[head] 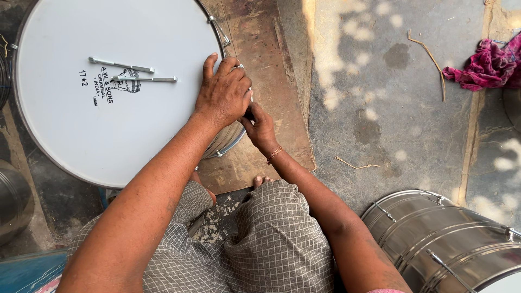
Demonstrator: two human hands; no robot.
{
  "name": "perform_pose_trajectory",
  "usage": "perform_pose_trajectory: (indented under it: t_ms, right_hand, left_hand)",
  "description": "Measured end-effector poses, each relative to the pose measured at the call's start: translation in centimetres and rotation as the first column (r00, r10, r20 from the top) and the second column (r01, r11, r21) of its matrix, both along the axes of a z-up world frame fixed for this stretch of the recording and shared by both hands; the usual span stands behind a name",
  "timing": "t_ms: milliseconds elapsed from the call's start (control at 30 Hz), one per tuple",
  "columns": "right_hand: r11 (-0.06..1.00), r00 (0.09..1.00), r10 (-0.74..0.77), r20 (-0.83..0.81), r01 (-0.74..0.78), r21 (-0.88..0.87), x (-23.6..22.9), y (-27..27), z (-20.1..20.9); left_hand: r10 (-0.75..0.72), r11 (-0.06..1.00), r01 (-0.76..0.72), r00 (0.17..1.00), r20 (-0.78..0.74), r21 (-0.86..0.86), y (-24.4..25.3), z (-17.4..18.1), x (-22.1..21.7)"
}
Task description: The person is assembling a drum by tightening the tension rods around the drumhead using a wrench. They systematically move around the drum, securing each rod to ensure the drumhead is properly attached.
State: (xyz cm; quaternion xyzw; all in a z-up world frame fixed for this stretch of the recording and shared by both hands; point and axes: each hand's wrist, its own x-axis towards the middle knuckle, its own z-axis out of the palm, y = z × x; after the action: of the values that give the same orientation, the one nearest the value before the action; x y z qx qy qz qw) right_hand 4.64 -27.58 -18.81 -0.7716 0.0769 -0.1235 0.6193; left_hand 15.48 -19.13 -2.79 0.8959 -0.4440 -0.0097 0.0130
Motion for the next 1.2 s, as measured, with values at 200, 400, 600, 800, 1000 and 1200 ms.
perform_pose_trajectory:
  t_ms: [200, 400, 600, 800, 1000, 1200]
  right_hand:
    - [0.994, 0.997, 0.044, 0.063, -0.038, -0.099, 0.6, -0.1, 0.4]
    - [0.993, 0.995, 0.029, 0.1, -0.017, -0.118, -0.1, -0.3, 0.7]
    - [0.992, 0.999, 0.024, -0.046, -0.03, -0.124, 0.9, -0.3, 0.2]
    - [0.976, 0.98, 0.101, 0.17, -0.064, -0.208, -0.1, -0.4, 0.7]
    - [0.953, 0.971, -0.225, 0.083, 0.237, -0.188, 2.8, -5.9, -0.8]
    - [0.768, 0.95, 0.101, 0.295, 0.114, -0.63, 2.1, -3.6, 0.2]
  left_hand:
    - [-0.003, 1.0, 0.003, 1.0, 0.03, 0.004, 0.0, -0.2, -0.1]
    - [0.003, 1.0, -0.003, 1.0, 0.017, 0.001, 0.0, -0.1, -0.1]
    - [0.001, 1.0, -0.001, 1.0, 0.009, -0.004, 0.1, 0.0, 0.0]
    - [0.005, 1.0, -0.005, 1.0, -0.011, -0.002, 0.0, -0.5, 0.2]
    - [-0.003, 1.0, 0.002, 1.0, -0.011, -0.029, 0.1, -0.6, 0.6]
    - [0.012, 1.0, -0.013, 0.999, -0.039, -0.017, 0.2, -0.7, 0.2]
